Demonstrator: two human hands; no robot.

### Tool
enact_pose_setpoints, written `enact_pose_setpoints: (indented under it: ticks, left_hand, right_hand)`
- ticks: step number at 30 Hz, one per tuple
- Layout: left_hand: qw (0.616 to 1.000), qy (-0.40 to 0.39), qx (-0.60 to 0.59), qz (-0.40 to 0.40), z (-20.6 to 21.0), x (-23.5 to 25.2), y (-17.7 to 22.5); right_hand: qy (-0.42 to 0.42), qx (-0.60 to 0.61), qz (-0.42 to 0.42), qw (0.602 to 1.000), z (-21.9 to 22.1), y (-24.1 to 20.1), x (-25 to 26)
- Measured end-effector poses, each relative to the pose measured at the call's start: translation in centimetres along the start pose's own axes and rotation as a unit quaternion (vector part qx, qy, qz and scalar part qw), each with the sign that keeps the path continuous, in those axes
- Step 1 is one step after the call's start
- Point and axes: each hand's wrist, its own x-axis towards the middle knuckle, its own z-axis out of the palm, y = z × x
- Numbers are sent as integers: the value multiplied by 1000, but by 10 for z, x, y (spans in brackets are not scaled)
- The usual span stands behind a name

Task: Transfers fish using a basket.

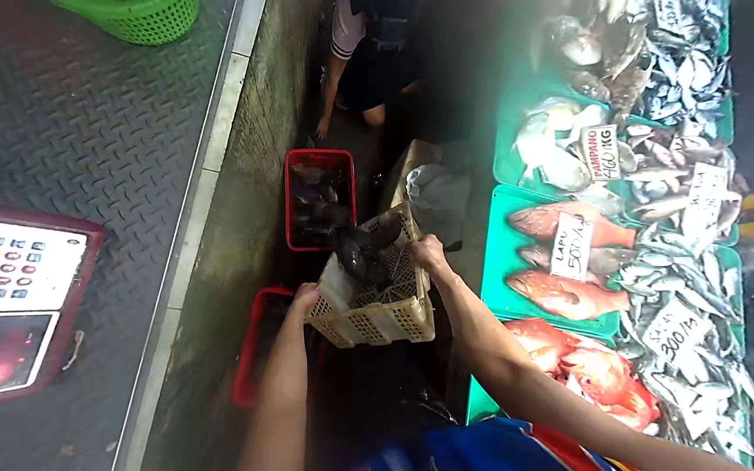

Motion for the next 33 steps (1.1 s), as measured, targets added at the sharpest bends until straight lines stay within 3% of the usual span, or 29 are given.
enact_pose_setpoints:
  ticks: [6, 12, 17, 21, 23, 26, 30, 33]
  left_hand:
    - [999, 33, 13, -7, 20, -24, 8]
    - [989, 125, 51, 59, 26, -106, 2]
    - [944, 301, 5, 138, 27, -196, -8]
    - [839, 497, -59, 213, 18, -289, -39]
    - [787, 573, -69, 220, 7, -349, -60]
    - [750, 635, -78, 170, -9, -449, -107]
    - [712, 679, -141, 108, -10, -557, -222]
    - [711, 675, -190, 57, -9, -636, -311]
  right_hand:
    - [-3, -21, 11, 1000, -14, 35, -5]
    - [0, 41, -46, 998, -22, 88, -45]
    - [23, 119, -237, 964, -36, 104, -113]
    - [39, 202, -441, 873, -35, 79, -182]
    - [17, 250, -525, 814, -31, 54, -229]
    - [-47, 278, -604, 746, -16, 17, -313]
    - [-156, 222, -634, 725, 42, -13, -434]
    - [-236, 185, -621, 724, 117, -52, -525]
